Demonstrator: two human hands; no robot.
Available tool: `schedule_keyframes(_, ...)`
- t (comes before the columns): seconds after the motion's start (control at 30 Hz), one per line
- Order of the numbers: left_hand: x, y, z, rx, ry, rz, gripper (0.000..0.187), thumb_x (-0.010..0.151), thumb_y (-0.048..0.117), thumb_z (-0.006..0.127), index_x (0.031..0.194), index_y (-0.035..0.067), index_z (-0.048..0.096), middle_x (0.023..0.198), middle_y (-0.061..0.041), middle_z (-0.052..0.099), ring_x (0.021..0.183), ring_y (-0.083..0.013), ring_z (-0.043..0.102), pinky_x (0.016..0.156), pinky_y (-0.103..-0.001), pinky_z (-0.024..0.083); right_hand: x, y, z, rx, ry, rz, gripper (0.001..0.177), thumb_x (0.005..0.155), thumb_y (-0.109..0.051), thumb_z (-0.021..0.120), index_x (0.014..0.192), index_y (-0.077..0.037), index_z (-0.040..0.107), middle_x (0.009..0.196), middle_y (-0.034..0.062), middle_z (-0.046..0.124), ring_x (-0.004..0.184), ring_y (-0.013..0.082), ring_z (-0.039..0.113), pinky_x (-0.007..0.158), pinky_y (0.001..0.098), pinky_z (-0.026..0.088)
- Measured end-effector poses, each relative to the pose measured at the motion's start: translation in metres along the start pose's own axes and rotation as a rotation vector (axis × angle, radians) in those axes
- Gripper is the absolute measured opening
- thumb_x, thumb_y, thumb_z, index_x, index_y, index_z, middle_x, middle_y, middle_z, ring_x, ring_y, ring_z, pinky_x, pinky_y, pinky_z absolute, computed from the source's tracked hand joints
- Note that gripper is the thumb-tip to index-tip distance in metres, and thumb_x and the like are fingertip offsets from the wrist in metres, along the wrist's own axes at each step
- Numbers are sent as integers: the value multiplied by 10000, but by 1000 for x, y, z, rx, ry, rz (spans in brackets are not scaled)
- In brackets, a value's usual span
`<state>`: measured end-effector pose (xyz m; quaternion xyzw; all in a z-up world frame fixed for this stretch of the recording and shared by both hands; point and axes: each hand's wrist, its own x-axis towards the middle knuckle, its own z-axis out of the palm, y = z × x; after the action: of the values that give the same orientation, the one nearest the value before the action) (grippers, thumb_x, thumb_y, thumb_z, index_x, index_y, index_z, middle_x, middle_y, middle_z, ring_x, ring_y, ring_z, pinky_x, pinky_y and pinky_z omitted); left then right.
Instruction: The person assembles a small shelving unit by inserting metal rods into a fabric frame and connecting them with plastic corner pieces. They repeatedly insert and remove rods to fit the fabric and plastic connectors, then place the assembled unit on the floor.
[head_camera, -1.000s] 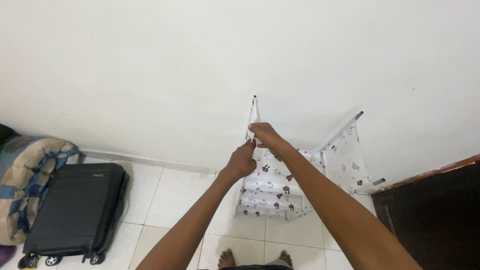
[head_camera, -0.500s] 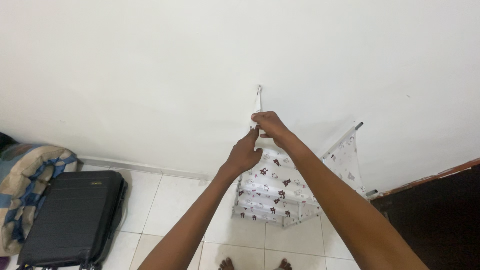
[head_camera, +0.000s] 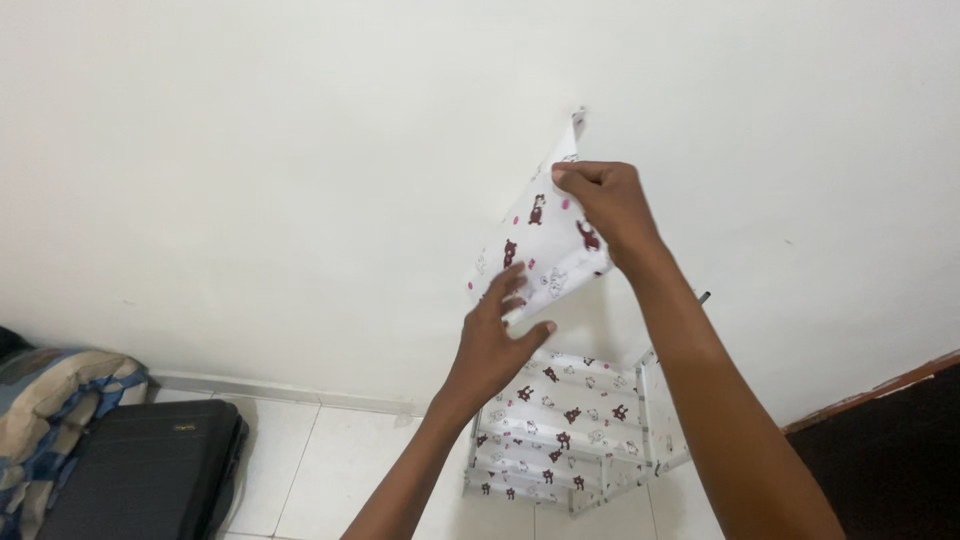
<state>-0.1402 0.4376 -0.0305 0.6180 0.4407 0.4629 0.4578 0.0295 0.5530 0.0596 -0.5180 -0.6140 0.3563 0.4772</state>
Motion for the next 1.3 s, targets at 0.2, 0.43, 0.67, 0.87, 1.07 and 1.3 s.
schedule_keyframes(0.2,26,-20,-23,28,57,223,834,947,348,706,1604,54,284,1640,-262,327,1535,-383,299,1215,-465,270,-38,-49,-47,-312,-263,-74,368,840,53,664,1180,-54,755,1054,79,787,913,86,704,817,249,570)
schedule_keyframes(0.43,82,-38,-29,-54,-340,-333,883,904,517,643,1589,104,269,1536,-189,452,1440,-311,432,1159,-479,341,-70,-84,-60,-403,-485,172,462,879,21,611,1296,-177,640,1011,75,834,843,118,757,776,327,616)
schedule_keyframes(0.67,76,-42,-9,-434,-341,-306,645,904,423,699,1317,-60,590,1138,-166,728,1025,-219,723,933,-374,596,-83,-74,-99,-713,-166,343,619,818,-188,821,1392,-266,602,1033,100,814,908,196,765,876,402,579)
schedule_keyframes(0.87,84,3,-23,-619,-206,-140,601,927,393,651,1334,-41,571,1150,-160,728,1014,-193,735,896,-347,613,-91,6,-145,-198,42,264,750,694,-202,854,1385,-51,603,1077,186,805,1031,251,766,1018,412,463)
schedule_keyframes(1.07,68,38,-12,-481,-208,-106,577,941,356,663,1337,-61,616,1090,-189,731,970,-216,714,880,-366,591,-116,116,-89,272,36,318,488,804,-157,789,1243,-12,633,1108,81,764,1043,176,719,976,401,564)
schedule_keyframes(1.3,55,35,7,-293,-196,68,611,870,82,632,1453,-6,471,1220,-108,681,1133,-190,673,967,-333,535,-170,116,-113,469,609,277,351,878,-66,737,1200,-26,603,1014,135,731,959,224,676,871,389,573)
